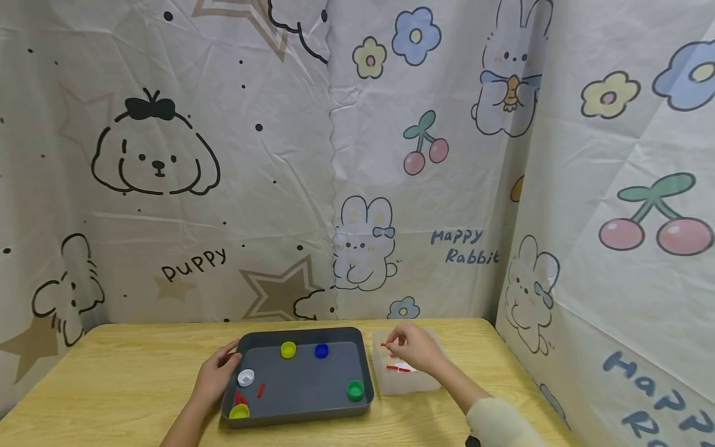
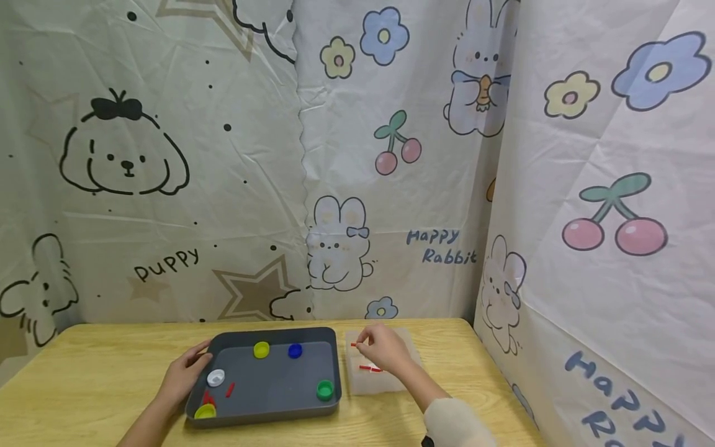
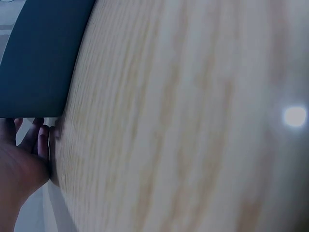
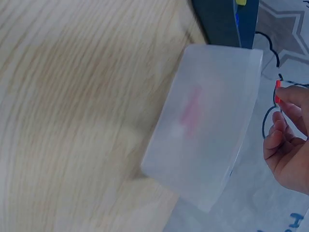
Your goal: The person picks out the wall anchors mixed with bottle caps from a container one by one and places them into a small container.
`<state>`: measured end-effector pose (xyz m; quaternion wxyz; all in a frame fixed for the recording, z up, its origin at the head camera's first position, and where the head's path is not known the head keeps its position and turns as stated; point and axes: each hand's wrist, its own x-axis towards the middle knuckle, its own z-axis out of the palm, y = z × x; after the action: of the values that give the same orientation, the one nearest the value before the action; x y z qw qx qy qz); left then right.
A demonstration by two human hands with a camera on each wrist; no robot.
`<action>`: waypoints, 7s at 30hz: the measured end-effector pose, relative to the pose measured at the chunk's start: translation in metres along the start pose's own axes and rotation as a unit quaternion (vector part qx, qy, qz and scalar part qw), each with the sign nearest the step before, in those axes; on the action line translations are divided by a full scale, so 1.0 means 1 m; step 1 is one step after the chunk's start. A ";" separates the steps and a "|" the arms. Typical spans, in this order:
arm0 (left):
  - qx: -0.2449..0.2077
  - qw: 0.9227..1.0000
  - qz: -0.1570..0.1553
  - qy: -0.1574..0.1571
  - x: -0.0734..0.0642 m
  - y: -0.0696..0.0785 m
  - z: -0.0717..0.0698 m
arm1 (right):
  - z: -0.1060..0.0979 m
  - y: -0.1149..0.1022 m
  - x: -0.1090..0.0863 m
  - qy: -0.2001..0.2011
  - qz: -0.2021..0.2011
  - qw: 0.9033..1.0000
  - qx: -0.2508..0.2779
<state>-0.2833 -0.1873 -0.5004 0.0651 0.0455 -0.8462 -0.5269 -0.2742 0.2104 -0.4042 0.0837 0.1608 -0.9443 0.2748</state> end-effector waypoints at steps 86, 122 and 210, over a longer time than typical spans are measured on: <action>-0.008 1.000 -0.005 0.002 0.001 -0.002 0.001 | 0.016 0.009 0.007 0.048 0.051 0.996 0.057; -0.011 1.000 0.009 0.002 0.001 -0.002 0.001 | 0.103 -0.099 0.026 -0.079 -0.046 0.992 0.084; -0.002 1.000 0.018 0.004 -0.002 0.001 -0.001 | 0.179 -0.152 0.031 -0.105 0.025 0.993 -0.042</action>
<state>-0.2815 -0.1874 -0.4991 0.0778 0.0317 -0.8457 -0.5270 -0.2624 -0.0165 -0.4715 -0.0164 0.1614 -0.9623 0.2184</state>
